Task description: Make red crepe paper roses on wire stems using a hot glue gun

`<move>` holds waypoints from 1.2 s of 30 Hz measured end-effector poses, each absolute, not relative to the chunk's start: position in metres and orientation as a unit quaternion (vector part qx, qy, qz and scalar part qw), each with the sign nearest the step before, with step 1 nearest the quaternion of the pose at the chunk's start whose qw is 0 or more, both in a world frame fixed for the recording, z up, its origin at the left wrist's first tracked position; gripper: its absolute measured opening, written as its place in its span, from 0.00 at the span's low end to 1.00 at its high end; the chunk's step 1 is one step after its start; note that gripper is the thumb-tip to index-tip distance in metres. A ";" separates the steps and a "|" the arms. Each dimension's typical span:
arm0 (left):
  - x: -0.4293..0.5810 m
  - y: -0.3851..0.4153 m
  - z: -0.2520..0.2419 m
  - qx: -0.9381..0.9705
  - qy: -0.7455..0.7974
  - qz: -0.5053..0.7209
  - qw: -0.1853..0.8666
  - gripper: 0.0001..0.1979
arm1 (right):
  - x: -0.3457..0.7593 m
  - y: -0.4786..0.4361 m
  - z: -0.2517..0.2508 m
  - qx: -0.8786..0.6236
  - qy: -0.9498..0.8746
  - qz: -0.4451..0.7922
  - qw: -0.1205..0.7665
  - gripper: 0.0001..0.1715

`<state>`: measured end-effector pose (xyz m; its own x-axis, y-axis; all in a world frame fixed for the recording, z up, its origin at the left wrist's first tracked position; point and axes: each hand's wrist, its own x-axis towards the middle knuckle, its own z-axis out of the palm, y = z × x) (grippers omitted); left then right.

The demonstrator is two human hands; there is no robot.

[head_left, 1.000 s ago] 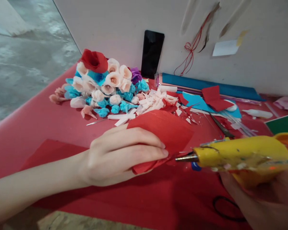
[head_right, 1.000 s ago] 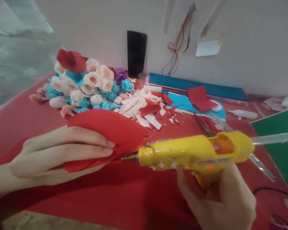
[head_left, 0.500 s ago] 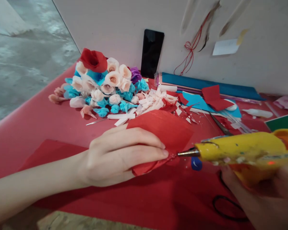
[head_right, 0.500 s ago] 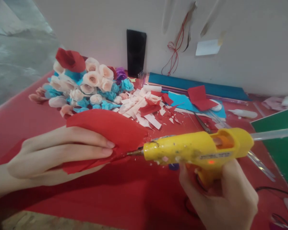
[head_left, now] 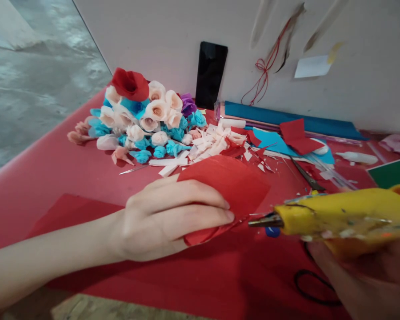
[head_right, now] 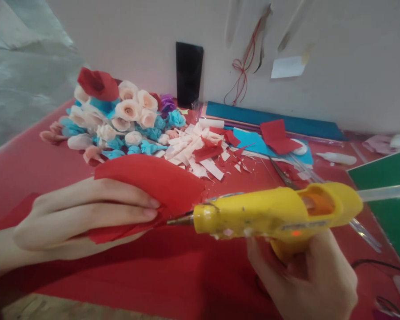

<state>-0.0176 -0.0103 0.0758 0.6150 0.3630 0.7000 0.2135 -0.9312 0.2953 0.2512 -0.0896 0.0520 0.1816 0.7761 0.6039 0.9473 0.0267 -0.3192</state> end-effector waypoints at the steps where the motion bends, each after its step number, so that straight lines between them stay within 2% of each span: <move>1: -0.018 -0.010 0.076 0.894 0.163 0.407 0.091 0.09 | 0.250 -0.089 0.053 -0.668 -0.646 -0.137 0.343 0.21; 4: -0.018 -0.010 0.078 0.896 0.170 0.402 0.084 0.08 | 0.248 -0.088 0.055 -0.657 -0.664 -0.174 0.311 0.22; 10: -0.016 -0.009 0.078 0.898 0.155 0.405 0.081 0.07 | 0.249 -0.088 0.052 -0.673 -0.648 -0.140 0.327 0.22; 17: -0.018 -0.007 0.083 0.900 0.165 0.394 0.088 0.05 | 0.250 -0.086 0.057 -0.679 -0.646 -0.187 0.294 0.24; 23: -0.014 -0.006 0.077 0.889 0.171 0.406 0.122 0.08 | 0.251 -0.081 0.060 -0.695 -0.630 -0.204 0.279 0.21; 26: -0.010 -0.003 0.069 0.875 0.159 0.436 0.138 0.08 | 0.260 -0.069 0.062 -0.738 -0.579 -0.204 0.279 0.24; 29: -0.006 0.002 0.058 0.861 0.177 0.449 0.162 0.08 | 0.278 -0.051 0.059 -0.799 -0.540 -0.138 0.227 0.27; 33: 0.001 0.005 0.047 0.841 0.236 0.440 0.206 0.05 | 0.303 -0.028 0.043 -0.821 -0.554 -0.046 0.130 0.17; 36: 0.003 0.005 0.044 0.831 0.264 0.419 0.252 0.05 | 0.315 -0.018 0.022 -0.822 -0.566 0.020 0.058 0.16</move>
<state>0.0034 0.0046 0.0437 0.5096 0.6500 0.5637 0.2269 -0.7335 0.6407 0.3148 -0.0177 0.0222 0.3593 0.9327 0.0327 0.9281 -0.3534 -0.1176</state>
